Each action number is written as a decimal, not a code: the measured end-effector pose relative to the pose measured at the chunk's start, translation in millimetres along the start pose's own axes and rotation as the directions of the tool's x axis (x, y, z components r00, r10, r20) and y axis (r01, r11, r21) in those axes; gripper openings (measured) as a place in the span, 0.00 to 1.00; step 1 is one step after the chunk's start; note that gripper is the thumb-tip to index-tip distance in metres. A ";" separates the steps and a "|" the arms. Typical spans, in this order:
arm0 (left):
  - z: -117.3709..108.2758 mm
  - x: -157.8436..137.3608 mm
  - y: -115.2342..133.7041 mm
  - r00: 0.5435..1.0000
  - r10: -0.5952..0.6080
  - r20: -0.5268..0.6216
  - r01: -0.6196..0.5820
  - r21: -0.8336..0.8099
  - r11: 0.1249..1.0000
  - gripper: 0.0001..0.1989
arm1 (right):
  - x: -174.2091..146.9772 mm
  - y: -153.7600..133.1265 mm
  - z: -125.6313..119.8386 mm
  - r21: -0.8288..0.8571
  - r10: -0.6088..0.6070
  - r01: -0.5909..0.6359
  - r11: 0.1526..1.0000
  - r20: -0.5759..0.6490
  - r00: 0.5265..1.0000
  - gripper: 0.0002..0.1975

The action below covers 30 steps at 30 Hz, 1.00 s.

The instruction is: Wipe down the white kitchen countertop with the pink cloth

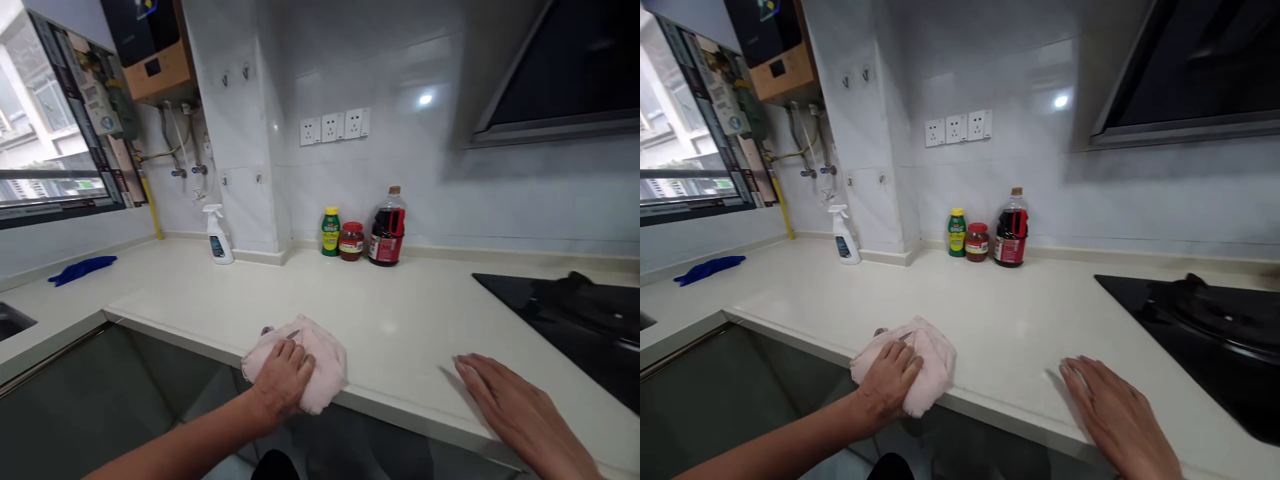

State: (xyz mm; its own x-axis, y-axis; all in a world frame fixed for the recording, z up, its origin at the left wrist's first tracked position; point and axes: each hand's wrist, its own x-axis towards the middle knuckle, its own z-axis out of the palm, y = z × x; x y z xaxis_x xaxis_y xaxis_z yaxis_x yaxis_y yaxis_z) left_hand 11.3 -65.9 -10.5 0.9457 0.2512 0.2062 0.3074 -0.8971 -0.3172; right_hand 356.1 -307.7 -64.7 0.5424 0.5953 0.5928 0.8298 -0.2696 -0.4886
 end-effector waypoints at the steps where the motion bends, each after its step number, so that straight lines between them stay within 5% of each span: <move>1: -0.7 10.6 15.2 0.999 0.033 -0.022 -0.033 -0.003 0.999 0.39 | -2.4 -2.7 -2.4 0.003 -0.005 0.005 1.000 0.014 1.000 0.27; 11: -25.4 102.5 151.8 0.950 0.214 -0.230 -0.220 -0.003 0.975 0.14 | 1.5 -36.6 -22.8 0.155 0.070 -0.053 0.987 -0.106 0.992 0.26; 15: -31.3 124.8 182.9 0.945 0.223 -0.241 -0.241 -0.046 0.969 0.13 | -12.6 -70.9 -33.5 0.365 0.271 -0.154 0.918 -0.293 0.917 0.25; 17: -32.4 130.3 188.4 0.947 0.212 -0.240 -0.239 -0.087 0.967 0.14 | -29.9 -90.1 -30.7 0.399 0.231 -0.102 0.911 -0.290 0.929 0.21; 20: -37.1 128.6 179.8 0.955 0.228 -0.191 -0.259 -0.154 0.954 0.17 | -54.0 -105.1 -16.5 0.273 -0.010 0.052 0.961 -0.153 0.988 0.19; 24: -45.5 104.4 130.6 0.916 0.350 -0.196 -0.398 -0.340 0.852 0.30 | -65.2 -99.5 0.0 -0.047 -0.258 0.256 0.966 -0.042 0.965 0.29; 26: -43.3 89.0 92.5 0.918 0.317 -0.238 -0.392 -0.427 0.815 0.32 | -62.6 -100.6 6.9 -0.201 -0.287 0.291 0.935 0.047 0.957 0.35; 30: -18.8 69.9 5.2 0.956 0.029 -0.292 -0.165 -0.455 0.875 0.23 | -46.4 -130.3 30.3 -0.481 -0.135 0.216 0.850 0.198 0.971 0.52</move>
State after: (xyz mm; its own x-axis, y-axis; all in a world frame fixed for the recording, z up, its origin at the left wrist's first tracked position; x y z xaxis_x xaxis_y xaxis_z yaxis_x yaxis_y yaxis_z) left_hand 77.0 -59.8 19.7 0.8823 0.1081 0.4582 0.0648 -0.9919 0.1092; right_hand 218.9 -277.2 -47.9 0.3884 0.7643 0.5148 0.8855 -0.4642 0.0211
